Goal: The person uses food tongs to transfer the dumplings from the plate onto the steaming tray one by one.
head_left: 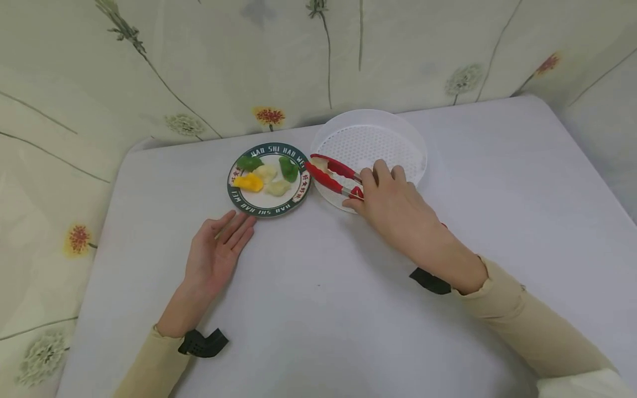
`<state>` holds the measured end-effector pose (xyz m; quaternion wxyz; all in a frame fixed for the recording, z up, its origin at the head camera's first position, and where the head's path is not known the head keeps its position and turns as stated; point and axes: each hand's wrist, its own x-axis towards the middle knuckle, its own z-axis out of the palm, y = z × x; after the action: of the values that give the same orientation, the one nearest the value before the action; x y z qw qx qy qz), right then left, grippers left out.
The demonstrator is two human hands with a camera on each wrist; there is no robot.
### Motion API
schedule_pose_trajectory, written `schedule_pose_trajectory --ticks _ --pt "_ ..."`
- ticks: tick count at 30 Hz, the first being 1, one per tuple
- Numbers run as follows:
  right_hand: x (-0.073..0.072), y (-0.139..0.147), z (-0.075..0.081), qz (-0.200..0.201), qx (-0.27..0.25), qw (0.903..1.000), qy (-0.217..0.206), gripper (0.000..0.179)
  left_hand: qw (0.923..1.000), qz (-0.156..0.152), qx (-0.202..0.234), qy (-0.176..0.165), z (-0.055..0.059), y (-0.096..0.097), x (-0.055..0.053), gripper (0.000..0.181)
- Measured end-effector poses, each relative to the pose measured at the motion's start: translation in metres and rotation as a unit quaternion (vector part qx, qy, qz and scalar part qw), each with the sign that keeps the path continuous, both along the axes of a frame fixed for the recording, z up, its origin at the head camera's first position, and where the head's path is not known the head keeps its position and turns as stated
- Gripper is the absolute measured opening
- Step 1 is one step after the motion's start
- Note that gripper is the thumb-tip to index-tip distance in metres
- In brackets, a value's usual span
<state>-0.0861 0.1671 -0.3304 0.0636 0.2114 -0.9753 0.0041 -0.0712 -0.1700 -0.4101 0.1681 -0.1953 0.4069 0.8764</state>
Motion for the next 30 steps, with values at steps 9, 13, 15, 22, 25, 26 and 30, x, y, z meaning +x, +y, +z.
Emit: schedule_pose_trajectory --ticks 9,13,15,22,25,26,30 --pt "-0.009 0.020 -0.003 -0.019 -0.026 0.9994 -0.013 0.052 1.0000 0.006 0.001 0.000 0.000 0.000 0.000 0.059" --pt "-0.011 0.024 -0.006 -0.022 -0.036 0.9988 -0.024 0.052 1.0000 0.003 -0.001 -0.001 0.000 0.000 0.001 0.059" --pt "-0.012 0.025 -0.008 -0.021 -0.039 0.9988 -0.020 0.051 1.0000 0.002 -0.004 -0.001 0.000 0.000 0.001 0.059" --pt "-0.014 0.024 -0.011 -0.019 -0.031 0.9993 -0.010 0.052 1.0000 0.005 -0.007 0.000 -0.001 0.001 0.000 0.059" --pt "-0.014 0.024 -0.013 -0.021 -0.029 0.9993 -0.012 0.051 0.9999 0.007 -0.009 -0.003 -0.001 0.002 0.000 0.058" --pt "-0.014 0.025 -0.014 -0.021 -0.029 0.9993 -0.011 0.051 0.9999 0.007 -0.009 -0.004 -0.001 0.001 0.000 0.058" --pt "-0.013 0.026 -0.016 -0.017 -0.030 0.9994 -0.005 0.049 0.9999 0.012 -0.009 -0.008 0.000 0.001 0.000 0.057"
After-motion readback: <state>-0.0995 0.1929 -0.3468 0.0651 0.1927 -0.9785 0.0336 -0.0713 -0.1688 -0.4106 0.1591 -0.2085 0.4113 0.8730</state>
